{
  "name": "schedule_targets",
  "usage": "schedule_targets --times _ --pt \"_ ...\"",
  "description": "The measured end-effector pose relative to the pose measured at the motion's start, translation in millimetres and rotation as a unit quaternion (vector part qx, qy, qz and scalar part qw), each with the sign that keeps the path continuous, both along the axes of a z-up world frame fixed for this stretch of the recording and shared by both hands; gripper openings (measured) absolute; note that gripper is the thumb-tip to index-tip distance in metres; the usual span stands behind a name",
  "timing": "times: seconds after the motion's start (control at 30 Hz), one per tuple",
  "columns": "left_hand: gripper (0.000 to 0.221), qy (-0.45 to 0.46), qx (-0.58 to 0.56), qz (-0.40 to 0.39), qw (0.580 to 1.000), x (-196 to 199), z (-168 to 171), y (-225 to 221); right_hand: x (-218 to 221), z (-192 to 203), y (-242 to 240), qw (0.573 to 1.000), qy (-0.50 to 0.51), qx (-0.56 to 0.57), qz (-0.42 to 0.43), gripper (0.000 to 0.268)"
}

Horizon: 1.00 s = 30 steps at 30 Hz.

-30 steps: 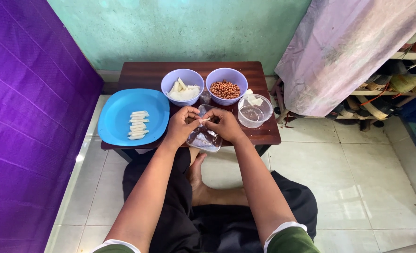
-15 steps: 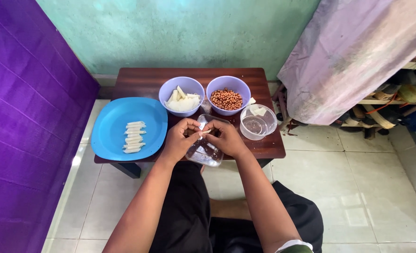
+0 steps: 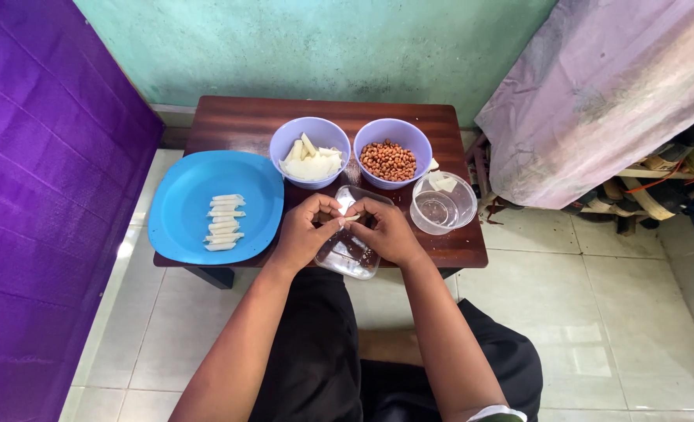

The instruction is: Placing food ingredients like peanuts and white strips into small plastic bags and folding the bags for packaging.

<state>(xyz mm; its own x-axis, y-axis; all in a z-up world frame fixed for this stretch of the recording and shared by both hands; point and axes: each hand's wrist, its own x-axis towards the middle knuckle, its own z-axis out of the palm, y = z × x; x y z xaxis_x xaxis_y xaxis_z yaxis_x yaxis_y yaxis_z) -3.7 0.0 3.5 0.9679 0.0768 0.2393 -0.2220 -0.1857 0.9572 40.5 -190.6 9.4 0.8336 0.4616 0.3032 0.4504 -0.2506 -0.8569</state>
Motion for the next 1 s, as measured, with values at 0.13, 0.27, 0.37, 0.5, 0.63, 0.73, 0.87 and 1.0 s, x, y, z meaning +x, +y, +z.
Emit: schedule_targets --times 0.13,0.27,0.37,0.5,0.63,0.73,0.87,1.0 --pt "0.023 -0.010 0.001 -0.001 1.000 1.1 -5.4 0.0 -0.6 1.0 -1.1 1.000 -0.001 0.003 0.005 0.019" --pt "0.023 -0.018 0.006 0.000 1.000 0.9 -4.7 -0.2 -1.3 0.0 -1.7 1.000 0.003 0.007 0.006 0.019" --pt "0.022 -0.016 0.007 -0.003 1.000 0.3 -5.3 1.6 0.9 -3.2 0.3 1.000 0.006 0.009 0.005 0.019" --pt "0.022 -0.013 0.010 -0.008 1.000 -0.1 -2.7 1.2 -1.0 -0.5 -0.1 1.000 0.012 0.018 0.005 0.019" --pt "0.022 -0.008 0.010 -0.008 1.000 -0.7 -2.5 0.8 -0.2 -0.1 -0.1 1.000 0.021 0.024 0.004 0.018" --pt "0.023 -0.005 0.006 -0.009 1.000 0.9 -3.7 1.0 3.6 -2.5 0.6 0.999 0.021 0.033 0.000 0.018" --pt "0.024 -0.003 0.008 -0.010 1.000 0.2 -1.4 0.0 2.4 -4.2 0.2 0.999 0.021 0.044 -0.001 0.019" --pt "0.022 0.005 0.005 -0.018 1.000 -2.3 2.1 -0.4 4.3 -2.2 0.8 0.999 0.026 0.043 -0.004 0.019"
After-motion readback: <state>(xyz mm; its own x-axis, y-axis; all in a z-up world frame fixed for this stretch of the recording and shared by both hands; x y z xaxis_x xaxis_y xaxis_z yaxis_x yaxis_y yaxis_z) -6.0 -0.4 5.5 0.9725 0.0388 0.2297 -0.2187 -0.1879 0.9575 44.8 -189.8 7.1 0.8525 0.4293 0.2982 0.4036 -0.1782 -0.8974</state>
